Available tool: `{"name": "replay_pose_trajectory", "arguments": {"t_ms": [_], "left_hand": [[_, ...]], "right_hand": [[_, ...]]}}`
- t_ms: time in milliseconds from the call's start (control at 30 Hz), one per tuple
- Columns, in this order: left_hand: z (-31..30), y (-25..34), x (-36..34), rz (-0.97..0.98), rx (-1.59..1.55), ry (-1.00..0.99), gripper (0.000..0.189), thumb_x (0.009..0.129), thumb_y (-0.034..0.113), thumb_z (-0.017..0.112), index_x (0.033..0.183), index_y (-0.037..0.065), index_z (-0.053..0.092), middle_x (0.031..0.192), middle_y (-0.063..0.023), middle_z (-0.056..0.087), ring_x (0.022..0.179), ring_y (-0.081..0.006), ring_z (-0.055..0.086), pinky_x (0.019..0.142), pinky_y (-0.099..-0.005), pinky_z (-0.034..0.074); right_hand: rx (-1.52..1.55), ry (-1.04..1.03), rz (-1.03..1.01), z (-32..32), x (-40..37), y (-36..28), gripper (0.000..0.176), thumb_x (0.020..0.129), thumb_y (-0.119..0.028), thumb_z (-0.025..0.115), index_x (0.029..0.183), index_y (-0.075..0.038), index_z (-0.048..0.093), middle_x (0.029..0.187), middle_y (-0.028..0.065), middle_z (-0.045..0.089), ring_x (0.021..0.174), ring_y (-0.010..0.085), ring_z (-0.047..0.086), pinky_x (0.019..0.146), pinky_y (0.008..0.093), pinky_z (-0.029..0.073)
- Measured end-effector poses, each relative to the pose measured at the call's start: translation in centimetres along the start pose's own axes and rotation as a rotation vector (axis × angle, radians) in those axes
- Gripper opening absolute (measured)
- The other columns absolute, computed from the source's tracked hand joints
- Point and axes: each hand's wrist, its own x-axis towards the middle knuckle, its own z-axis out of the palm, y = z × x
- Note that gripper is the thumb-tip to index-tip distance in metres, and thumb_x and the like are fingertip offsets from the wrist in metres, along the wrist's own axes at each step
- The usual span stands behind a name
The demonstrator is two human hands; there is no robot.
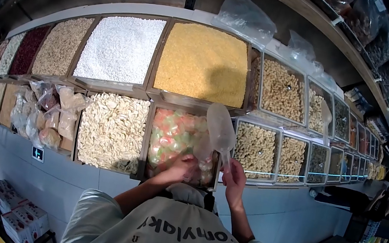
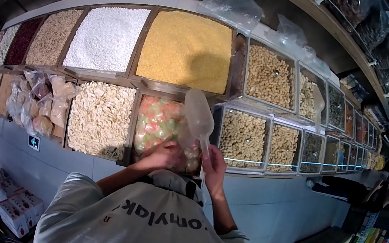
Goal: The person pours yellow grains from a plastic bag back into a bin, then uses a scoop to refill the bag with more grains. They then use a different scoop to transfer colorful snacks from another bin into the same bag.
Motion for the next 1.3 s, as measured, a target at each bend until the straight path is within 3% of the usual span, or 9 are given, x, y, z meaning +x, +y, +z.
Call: {"name": "replay_pose_trajectory", "arguments": {"t_ms": [100, 167, 300, 400, 667, 733, 867, 1133, 1300], "left_hand": [[-2.5, 2.5, -1.9, 0.189, 0.14, -0.035, 0.017, 0.101, 0.015, 0.059, 0.112, 0.004, 0.066, 0.114, -0.0117, 0.068, 0.086, -0.0242, 0.064, 0.077, -0.0358, 0.053], [-2.7, 6.0, -4.1, -0.165, -0.658, -0.142, 0.017, 0.104, 0.018, 0.057, 0.116, 0.007, 0.061, 0.132, -0.0159, 0.061, 0.108, -0.0307, 0.063, 0.091, -0.0415, 0.054], [-3.1, 8.8, -7.0, -0.053, -0.575, 0.013, 0.015, 0.105, 0.018, 0.055, 0.111, 0.005, 0.059, 0.131, -0.0172, 0.061, 0.128, -0.0416, 0.056, 0.113, -0.0526, 0.045], [-5.1, 8.9, -7.6, 0.0, -0.638, 0.083, 0.013, 0.105, 0.017, 0.055, 0.11, 0.005, 0.058, 0.13, -0.0171, 0.063, 0.123, -0.0417, 0.06, 0.108, -0.0536, 0.049], [-4.7, 10.6, -7.6, 0.132, 0.335, 0.597, 0.01, 0.101, 0.012, 0.062, 0.097, 0.002, 0.063, 0.096, -0.0094, 0.063, 0.088, -0.0284, 0.067, 0.075, -0.0367, 0.055], [-3.1, 11.0, -6.5, 0.768, 1.131, 0.726, 0.008, 0.093, 0.006, 0.068, 0.092, 0.0, 0.065, 0.09, -0.0121, 0.061, 0.078, -0.0287, 0.062, 0.068, -0.036, 0.049], [1.6, 11.9, -2.9, 0.755, 1.469, 0.41, 0.009, 0.084, 0.014, 0.071, 0.086, 0.005, 0.07, 0.093, -0.0099, 0.064, 0.089, -0.0321, 0.063, 0.082, -0.0432, 0.049], [-0.2, 7.5, 3.1, 0.858, 1.735, 0.36, 0.009, 0.08, 0.015, 0.063, 0.083, 0.011, 0.07, 0.096, -0.007, 0.066, 0.101, -0.0279, 0.061, 0.089, -0.0414, 0.047], [1.3, 9.0, 1.4, 0.934, 1.651, 0.364, 0.008, 0.081, 0.015, 0.063, 0.085, 0.011, 0.07, 0.097, -0.006, 0.066, 0.099, -0.0286, 0.06, 0.09, -0.0413, 0.047]], "right_hand": [[-0.017, 0.005, 0.026, 0.2, 0.3, -0.2, 0.032, 0.102, -0.005, 0.055, 0.133, 0.0, 0.053, 0.094, 0.006, 0.064, 0.06, 0.0038, 0.044, 0.053, 0.0196, 0.036], [-0.041, 0.004, 0.026, 0.2, 0.2, -0.2, 0.031, 0.102, -0.006, 0.055, 0.132, 0.0, 0.053, 0.094, 0.0058, 0.064, 0.06, 0.0038, 0.044, 0.053, 0.0194, 0.036], [-0.012, 0.005, 0.097, 0.1, 0.4, -0.3, 0.032, 0.102, -0.008, 0.059, 0.133, -0.002, 0.054, 0.092, 0.0007, 0.065, 0.071, 0.004, 0.05, 0.061, 0.0196, 0.041], [0.001, 0.008, 0.104, 0.2, 0.8, -0.6, 0.032, 0.102, -0.008, 0.059, 0.133, -0.003, 0.054, 0.091, 0.0003, 0.065, 0.07, 0.0036, 0.049, 0.06, 0.0192, 0.04], [0.016, 0.018, 0.065, 0.9, 1.5, -0.5, 0.03, 0.101, -0.007, 0.057, 0.131, -0.001, 0.055, 0.093, 0.0055, 0.065, 0.061, 0.0041, 0.044, 0.051, 0.0197, 0.036], [0.006, 0.01, 0.043, 0.8, 1.7, -0.3, 0.03, 0.101, -0.007, 0.056, 0.131, -0.001, 0.055, 0.093, 0.0057, 0.065, 0.061, 0.0042, 0.044, 0.051, 0.0196, 0.036], [0.03, -0.013, 0.022, 1.3, 2.6, -1.1, 0.03, 0.101, -0.007, 0.057, 0.13, 0.0, 0.056, 0.095, 0.0052, 0.066, 0.062, 0.0042, 0.045, 0.053, 0.0196, 0.037], [-0.281, 0.137, -0.148, 0.1, 8.4, -5.2, 0.031, 0.1, -0.009, 0.062, 0.129, 0.0, 0.058, 0.089, 0.0006, 0.066, 0.07, 0.0031, 0.052, 0.057, 0.0222, 0.041], [-0.743, 0.208, -0.258, 0.0, 13.1, -9.3, 0.032, 0.095, -0.009, 0.066, 0.123, 0.004, 0.062, 0.081, 0.0144, 0.068, 0.063, 0.0232, 0.064, 0.058, 0.0358, 0.048]]}}
